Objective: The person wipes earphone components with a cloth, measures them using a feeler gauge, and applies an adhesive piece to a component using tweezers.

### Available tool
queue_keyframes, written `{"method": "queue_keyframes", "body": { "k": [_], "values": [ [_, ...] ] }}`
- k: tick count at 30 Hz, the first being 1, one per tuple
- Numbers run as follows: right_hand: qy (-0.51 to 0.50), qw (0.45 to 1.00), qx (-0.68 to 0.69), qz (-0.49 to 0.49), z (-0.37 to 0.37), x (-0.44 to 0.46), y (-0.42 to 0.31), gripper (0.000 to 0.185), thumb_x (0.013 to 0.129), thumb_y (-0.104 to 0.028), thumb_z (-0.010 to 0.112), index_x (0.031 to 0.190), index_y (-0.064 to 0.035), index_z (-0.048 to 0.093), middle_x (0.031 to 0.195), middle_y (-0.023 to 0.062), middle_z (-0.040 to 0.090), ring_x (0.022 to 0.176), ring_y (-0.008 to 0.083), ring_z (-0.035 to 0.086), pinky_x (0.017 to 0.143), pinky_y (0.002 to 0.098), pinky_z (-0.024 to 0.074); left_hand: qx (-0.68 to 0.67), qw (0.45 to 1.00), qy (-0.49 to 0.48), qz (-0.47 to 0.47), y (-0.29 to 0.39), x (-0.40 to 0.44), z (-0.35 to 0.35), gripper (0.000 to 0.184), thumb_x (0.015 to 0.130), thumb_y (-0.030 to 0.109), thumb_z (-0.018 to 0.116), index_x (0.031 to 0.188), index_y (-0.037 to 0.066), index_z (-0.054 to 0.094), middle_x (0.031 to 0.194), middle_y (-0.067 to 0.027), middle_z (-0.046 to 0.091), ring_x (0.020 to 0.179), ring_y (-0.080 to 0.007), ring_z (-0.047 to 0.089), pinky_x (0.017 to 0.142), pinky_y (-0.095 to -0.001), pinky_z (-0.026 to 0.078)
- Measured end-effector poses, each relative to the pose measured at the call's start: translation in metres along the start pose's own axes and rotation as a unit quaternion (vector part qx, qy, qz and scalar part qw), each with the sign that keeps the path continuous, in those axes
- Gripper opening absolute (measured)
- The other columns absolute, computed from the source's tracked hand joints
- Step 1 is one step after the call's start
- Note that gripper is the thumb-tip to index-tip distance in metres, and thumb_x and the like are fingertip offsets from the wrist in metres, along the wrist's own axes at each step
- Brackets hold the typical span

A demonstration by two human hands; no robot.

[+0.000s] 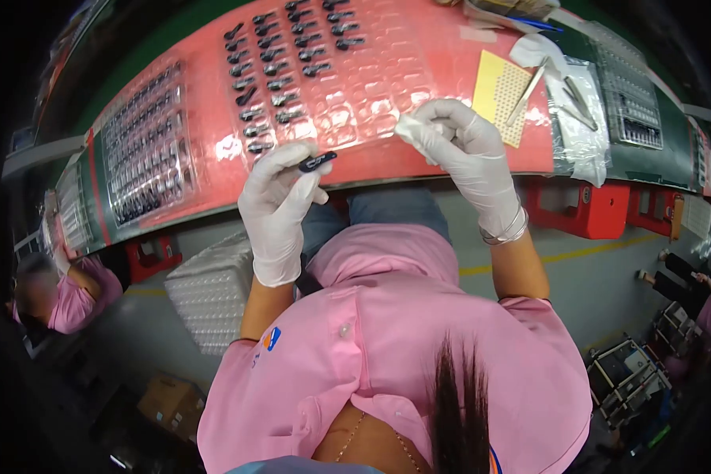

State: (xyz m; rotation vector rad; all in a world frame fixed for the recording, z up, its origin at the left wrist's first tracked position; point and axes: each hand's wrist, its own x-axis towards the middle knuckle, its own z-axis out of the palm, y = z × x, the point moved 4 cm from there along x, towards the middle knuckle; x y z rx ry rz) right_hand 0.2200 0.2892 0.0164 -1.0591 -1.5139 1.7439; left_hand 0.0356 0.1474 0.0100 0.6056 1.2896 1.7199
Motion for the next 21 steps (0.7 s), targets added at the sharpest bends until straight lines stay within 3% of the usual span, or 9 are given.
{"method": "queue_keyframes", "body": {
  "k": [4,6,8,12,15,21],
  "values": [
    [0.014,0.998,0.018,-0.056,0.033,-0.017,0.002,0.016,0.09,-0.003,0.061,0.105,0.0008,0.067,0.086,0.0032,0.066,0.064,0.0066,0.054,0.055,0.0209,0.0408,0.0,0.999,-0.03,-0.043,-0.006,-0.005,-0.009,0.036,0.083,-0.005,0.07,0.117,0.001,0.059,0.108,-0.0099,0.065,0.095,-0.016,0.065,0.071,-0.0227,0.053],
    [0.025,0.996,0.018,-0.082,0.042,-0.018,-0.002,0.017,0.089,-0.001,0.061,0.105,0.0007,0.067,0.087,0.0041,0.066,0.064,0.0078,0.055,0.056,0.0212,0.0423,0.044,0.998,-0.026,0.022,-0.005,-0.006,-0.01,0.036,0.083,-0.004,0.07,0.117,0.001,0.059,0.107,-0.0101,0.066,0.095,-0.0155,0.065,0.071,-0.0227,0.053],
    [-0.087,0.916,-0.189,-0.343,0.065,-0.024,-0.021,0.022,0.084,0.002,0.066,0.105,-0.0005,0.069,0.087,0.0056,0.067,0.066,0.0104,0.058,0.058,0.021,0.0448,0.064,0.996,-0.028,0.052,-0.006,-0.009,-0.011,0.036,0.083,-0.004,0.071,0.116,0.001,0.059,0.106,-0.0102,0.067,0.095,-0.0153,0.065,0.071,-0.0228,0.053],
    [-0.078,0.863,-0.28,-0.413,0.095,-0.033,-0.006,0.025,0.079,0.003,0.069,0.103,-0.0016,0.07,0.084,0.0077,0.066,0.068,0.014,0.062,0.06,0.0239,0.0484,0.074,0.99,-0.007,0.12,-0.006,-0.017,-0.017,0.034,0.082,-0.003,0.072,0.114,0.0,0.06,0.107,-0.01,0.067,0.094,-0.0144,0.065,0.072,-0.0231,0.053],
    [-0.053,0.873,-0.31,-0.373,0.084,-0.02,0.0,0.024,0.078,0.003,0.071,0.102,-0.0025,0.07,0.082,0.0078,0.066,0.067,0.0156,0.063,0.059,0.0256,0.0494,0.056,0.997,0.023,0.047,-0.015,-0.021,-0.03,0.033,0.081,-0.003,0.073,0.113,-0.001,0.061,0.105,-0.0097,0.068,0.093,-0.0136,0.065,0.072,-0.0233,0.053],
    [-0.05,0.922,-0.268,-0.273,0.083,-0.026,-0.008,0.024,0.076,0.003,0.072,0.1,-0.0024,0.07,0.08,0.0095,0.065,0.069,0.0192,0.065,0.06,0.0286,0.0518,0.043,0.998,0.039,0.02,-0.018,-0.026,-0.041,0.034,0.081,-0.003,0.073,0.114,0.0,0.062,0.106,-0.0115,0.068,0.091,-0.0143,0.066,0.072,-0.0234,0.053]
  ]
}}
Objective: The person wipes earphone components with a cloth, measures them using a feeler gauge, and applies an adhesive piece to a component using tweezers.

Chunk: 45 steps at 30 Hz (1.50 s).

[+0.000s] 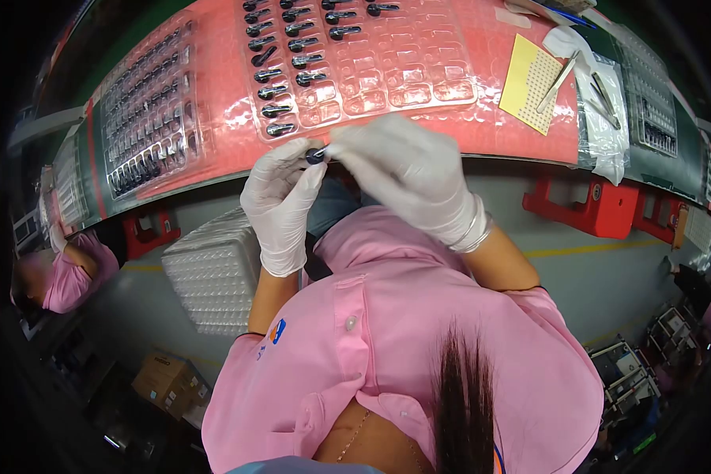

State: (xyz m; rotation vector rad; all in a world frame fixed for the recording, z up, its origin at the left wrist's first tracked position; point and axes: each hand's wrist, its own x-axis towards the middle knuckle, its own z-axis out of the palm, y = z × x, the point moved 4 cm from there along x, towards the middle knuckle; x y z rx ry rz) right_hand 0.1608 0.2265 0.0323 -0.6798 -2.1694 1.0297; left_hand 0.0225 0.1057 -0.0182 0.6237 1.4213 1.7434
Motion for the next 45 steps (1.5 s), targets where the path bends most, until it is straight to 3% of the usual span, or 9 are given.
{"method": "queue_keyframes", "body": {
  "k": [4,8,15,23,27,36,39,40,45],
  "values": [
    [0.002,0.99,-0.031,-0.141,0.023,-0.003,-0.01,0.024,0.077,0.005,0.072,0.099,-0.0021,0.07,0.08,0.0084,0.065,0.064,0.015,0.061,0.057,0.0261,0.0483,-0.018,1.0,-0.014,0.016,0.001,-0.001,0.0,0.035,0.082,-0.004,0.073,0.114,0.0,0.062,0.107,-0.0135,0.068,0.091,-0.0161,0.068,0.073,-0.0235,0.054],
    [0.029,0.99,-0.072,-0.121,0.021,-0.002,0.011,0.025,0.078,0.005,0.071,0.102,-0.0017,0.069,0.078,0.0061,0.062,0.06,0.0111,0.054,0.054,0.024,0.0432,-0.074,0.997,0.008,-0.012,0.006,0.001,-0.006,0.034,0.082,-0.003,0.072,0.114,0.0,0.061,0.108,-0.0149,0.068,0.092,-0.0179,0.068,0.074,-0.0236,0.055],
    [-0.038,0.991,0.127,0.023,0.021,-0.003,0.013,0.028,0.08,0.005,0.071,0.107,-0.0008,0.068,0.079,0.0037,0.059,0.062,0.0077,0.05,0.055,0.0221,0.0395,-0.078,0.997,-0.013,-0.023,0.005,0.002,-0.002,0.033,0.084,-0.002,0.07,0.115,0.002,0.06,0.11,-0.0155,0.067,0.094,-0.0183,0.068,0.072,-0.0233,0.055],
    [-0.048,0.99,0.132,0.028,0.023,-0.005,0.015,0.029,0.08,0.005,0.071,0.108,-0.0005,0.068,0.08,0.0029,0.059,0.063,0.0068,0.048,0.056,0.022,0.0388,-0.07,0.997,-0.011,-0.042,0.001,0.002,-0.002,0.034,0.084,-0.001,0.07,0.116,0.002,0.059,0.112,-0.0149,0.066,0.094,-0.0165,0.067,0.07,-0.0222,0.054],
    [-0.054,0.989,0.134,0.032,0.023,-0.005,0.017,0.028,0.08,0.005,0.071,0.108,-0.0007,0.069,0.08,0.0028,0.059,0.064,0.0069,0.047,0.057,0.0219,0.0386,-0.072,0.997,-0.019,0.013,-0.002,0.003,-0.002,0.033,0.083,-0.004,0.071,0.114,0.002,0.061,0.111,-0.0141,0.067,0.094,-0.015,0.067,0.069,-0.0214,0.054],
    [-0.022,0.993,0.093,0.075,0.012,-0.004,0.007,0.027,0.08,0.005,0.069,0.106,-0.0018,0.069,0.076,0.0013,0.059,0.062,0.0066,0.051,0.053,0.0231,0.0395,0.162,0.971,-0.01,0.174,0.014,0.001,0.0,0.028,0.078,-0.009,0.072,0.103,-0.001,0.064,0.108,-0.016,0.069,0.093,-0.0176,0.068,0.081,-0.0274,0.055],
    [-0.006,0.988,-0.024,-0.151,0.027,-0.006,-0.001,0.023,0.082,0.003,0.068,0.105,-0.0013,0.069,0.075,0.0017,0.059,0.061,0.0065,0.052,0.052,0.0231,0.0402,0.185,0.957,-0.021,0.222,0.016,0.0,-0.001,0.029,0.076,-0.01,0.073,0.102,-0.001,0.064,0.107,-0.0171,0.07,0.095,-0.0195,0.069,0.084,-0.0294,0.055],
    [-0.007,0.988,-0.024,-0.155,0.027,-0.004,0.003,0.023,0.082,0.003,0.068,0.105,-0.0013,0.069,0.075,0.0017,0.059,0.061,0.0065,0.052,0.052,0.0231,0.0402,0.185,0.958,-0.016,0.219,0.015,0.0,-0.003,0.029,0.076,-0.01,0.073,0.102,-0.001,0.064,0.106,-0.0174,0.07,0.096,-0.0204,0.069,0.085,-0.0298,0.055],
    [-0.082,0.996,0.041,-0.011,0.024,-0.006,0.017,0.02,0.085,0.0,0.068,0.105,0.0008,0.068,0.077,0.0029,0.059,0.064,0.0063,0.052,0.055,0.0213,0.0408,0.171,0.963,-0.013,0.209,0.016,-0.003,-0.008,0.028,0.076,-0.01,0.073,0.099,0.0,0.063,0.106,-0.0183,0.07,0.099,-0.0231,0.069,0.085,-0.0311,0.055]
  ]
}}
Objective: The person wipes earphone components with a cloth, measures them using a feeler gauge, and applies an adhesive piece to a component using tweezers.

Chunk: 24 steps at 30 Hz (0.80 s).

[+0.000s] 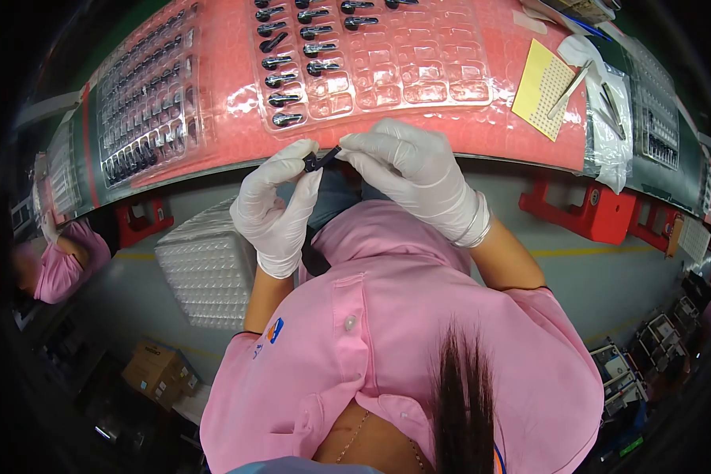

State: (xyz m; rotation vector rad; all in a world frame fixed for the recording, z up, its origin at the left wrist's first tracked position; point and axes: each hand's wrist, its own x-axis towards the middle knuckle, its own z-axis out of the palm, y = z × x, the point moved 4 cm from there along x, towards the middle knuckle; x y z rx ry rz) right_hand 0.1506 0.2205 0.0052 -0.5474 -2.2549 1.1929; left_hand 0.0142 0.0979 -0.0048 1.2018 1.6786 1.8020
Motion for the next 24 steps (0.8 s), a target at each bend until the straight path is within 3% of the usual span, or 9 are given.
{"method": "queue_keyframes", "body": {
  "k": [2,10,15,18,19,21,24],
  "values": [
    [-0.039,0.987,0.104,0.112,0.002,-0.003,-0.001,0.02,0.086,-0.001,0.068,0.105,0.0015,0.068,0.079,0.0025,0.058,0.066,0.006,0.052,0.058,0.0206,0.0411,-0.008,1.0,0.004,0.001,0.001,0.0,0.001,0.027,0.076,-0.01,0.073,0.099,0.0,0.063,0.106,-0.0185,0.069,0.099,-0.0234,0.069,0.085,-0.0314,0.055],
    [-0.017,0.916,0.312,0.25,0.01,-0.009,-0.001,0.018,0.087,-0.002,0.066,0.105,0.0005,0.069,0.082,0.0001,0.058,0.069,0.005,0.05,0.062,0.0202,0.0406,-0.006,1.0,-0.004,0.015,0.001,-0.001,0.003,0.028,0.076,-0.009,0.074,0.099,0.001,0.063,0.105,-0.0186,0.069,0.097,-0.0242,0.069,0.084,-0.0321,0.055],
    [-0.012,0.946,0.252,0.204,0.007,-0.008,-0.005,0.018,0.087,-0.002,0.067,0.105,0.0005,0.069,0.083,0.0007,0.058,0.068,0.0049,0.049,0.061,0.0199,0.0404,0.043,0.996,-0.031,0.067,0.001,-0.002,0.009,0.028,0.076,-0.007,0.075,0.1,0.001,0.063,0.108,-0.0167,0.068,0.096,-0.0217,0.068,0.083,-0.0307,0.055],
    [-0.033,0.988,0.105,0.113,-0.001,-0.003,-0.015,0.019,0.086,-0.002,0.067,0.105,0.0003,0.069,0.082,0.0002,0.058,0.068,0.0048,0.05,0.061,0.0198,0.0406,0.005,0.999,-0.016,0.049,0.0,-0.004,0.012,0.03,0.076,-0.007,0.075,0.103,0.002,0.064,0.111,-0.015,0.066,0.095,-0.0191,0.066,0.081,-0.0294,0.055],
    [-0.033,0.987,0.105,0.113,-0.001,-0.003,-0.014,0.019,0.086,-0.002,0.067,0.105,0.0003,0.069,0.082,0.0002,0.058,0.068,0.0048,0.05,0.061,0.0198,0.0406,-0.105,0.993,-0.003,-0.06,-0.003,-0.006,0.01,0.032,0.077,-0.007,0.074,0.106,0.002,0.063,0.112,-0.0143,0.066,0.094,-0.0184,0.066,0.08,-0.0285,0.054],
    [-0.039,0.987,0.113,0.11,0.0,-0.003,-0.012,0.019,0.087,-0.001,0.067,0.105,0.0002,0.069,0.081,-0.0002,0.058,0.068,0.0047,0.05,0.061,0.0196,0.0404,-0.313,0.909,0.025,-0.273,-0.011,-0.014,0.012,0.037,0.078,-0.009,0.072,0.112,0.002,0.061,0.112,-0.013,0.064,0.093,-0.0169,0.065,0.077,-0.0267,0.054],
    [-0.041,0.983,0.131,0.122,0.003,-0.004,-0.004,0.02,0.087,0.0,0.066,0.106,0.0001,0.069,0.08,-0.0001,0.059,0.068,0.0048,0.051,0.06,0.0196,0.0404,-0.246,0.938,0.015,-0.242,-0.017,-0.015,0.007,0.038,0.078,-0.007,0.074,0.113,0.004,0.064,0.113,-0.0121,0.064,0.093,-0.0146,0.064,0.076,-0.0252,0.054]
  ]
}}
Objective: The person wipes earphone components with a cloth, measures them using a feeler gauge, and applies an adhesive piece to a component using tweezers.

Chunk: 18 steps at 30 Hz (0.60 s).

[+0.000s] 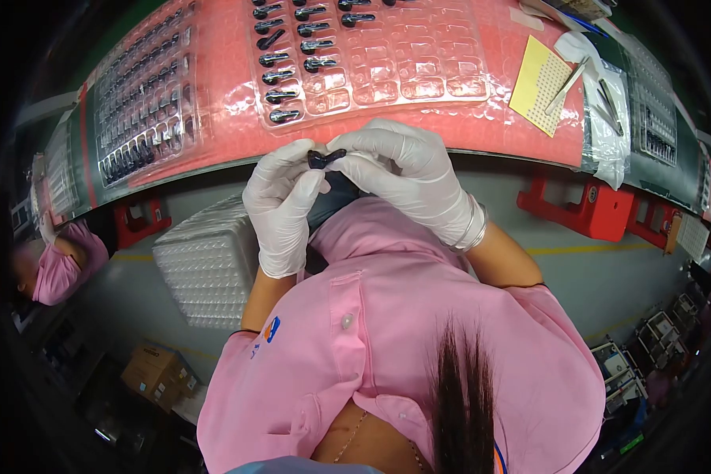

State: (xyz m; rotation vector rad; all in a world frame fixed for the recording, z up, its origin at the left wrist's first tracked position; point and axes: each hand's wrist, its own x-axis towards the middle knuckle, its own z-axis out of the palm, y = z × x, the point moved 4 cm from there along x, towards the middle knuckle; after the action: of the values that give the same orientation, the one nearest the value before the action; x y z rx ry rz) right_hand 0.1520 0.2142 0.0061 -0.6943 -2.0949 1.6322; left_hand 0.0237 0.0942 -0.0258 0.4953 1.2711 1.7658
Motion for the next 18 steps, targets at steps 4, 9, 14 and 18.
{"method": "queue_keyframes", "body": {
  "k": [4,9,14,18],
  "values": [
    [0.042,0.997,0.053,0.034,-0.001,0.001,0.007,0.021,0.087,0.001,0.065,0.108,0.0,0.068,0.08,0.0017,0.062,0.068,0.0052,0.054,0.059,0.0198,0.0412,0.09,0.992,-0.009,0.092,0.005,0.002,-0.001,0.038,0.077,-0.005,0.075,0.113,0.003,0.065,0.112,-0.0111,0.064,0.092,-0.0139,0.063,0.073,-0.0237,0.054],
    [0.098,0.994,0.054,0.006,-0.007,0.001,-0.006,0.021,0.088,0.002,0.064,0.108,0.0,0.067,0.082,0.004,0.067,0.07,0.0057,0.058,0.058,0.0201,0.0426,0.168,0.973,-0.007,0.157,0.013,0.006,0.003,0.037,0.077,-0.006,0.075,0.112,0.002,0.065,0.109,-0.011,0.063,0.091,-0.0141,0.064,0.069,-0.0227,0.055],
    [0.097,0.939,-0.239,-0.226,0.008,0.003,-0.01,0.018,0.087,0.002,0.065,0.104,-0.0014,0.068,0.082,0.0028,0.067,0.068,0.0046,0.058,0.054,0.0194,0.0413,0.15,0.977,-0.014,0.153,0.015,0.002,0.004,0.036,0.077,-0.006,0.075,0.111,0.002,0.065,0.109,-0.0106,0.063,0.088,-0.0144,0.064,0.069,-0.0221,0.055],
    [0.096,0.94,-0.266,-0.192,-0.002,0.009,0.012,0.019,0.085,0.002,0.068,0.104,-0.0024,0.068,0.081,0.0016,0.066,0.064,0.0041,0.056,0.053,0.0189,0.04,0.043,0.998,0.018,0.04,0.007,0.001,-0.008,0.037,0.078,-0.006,0.074,0.113,0.0,0.064,0.11,-0.0105,0.063,0.088,-0.0156,0.066,0.068,-0.0226,0.056]
  ]
}}
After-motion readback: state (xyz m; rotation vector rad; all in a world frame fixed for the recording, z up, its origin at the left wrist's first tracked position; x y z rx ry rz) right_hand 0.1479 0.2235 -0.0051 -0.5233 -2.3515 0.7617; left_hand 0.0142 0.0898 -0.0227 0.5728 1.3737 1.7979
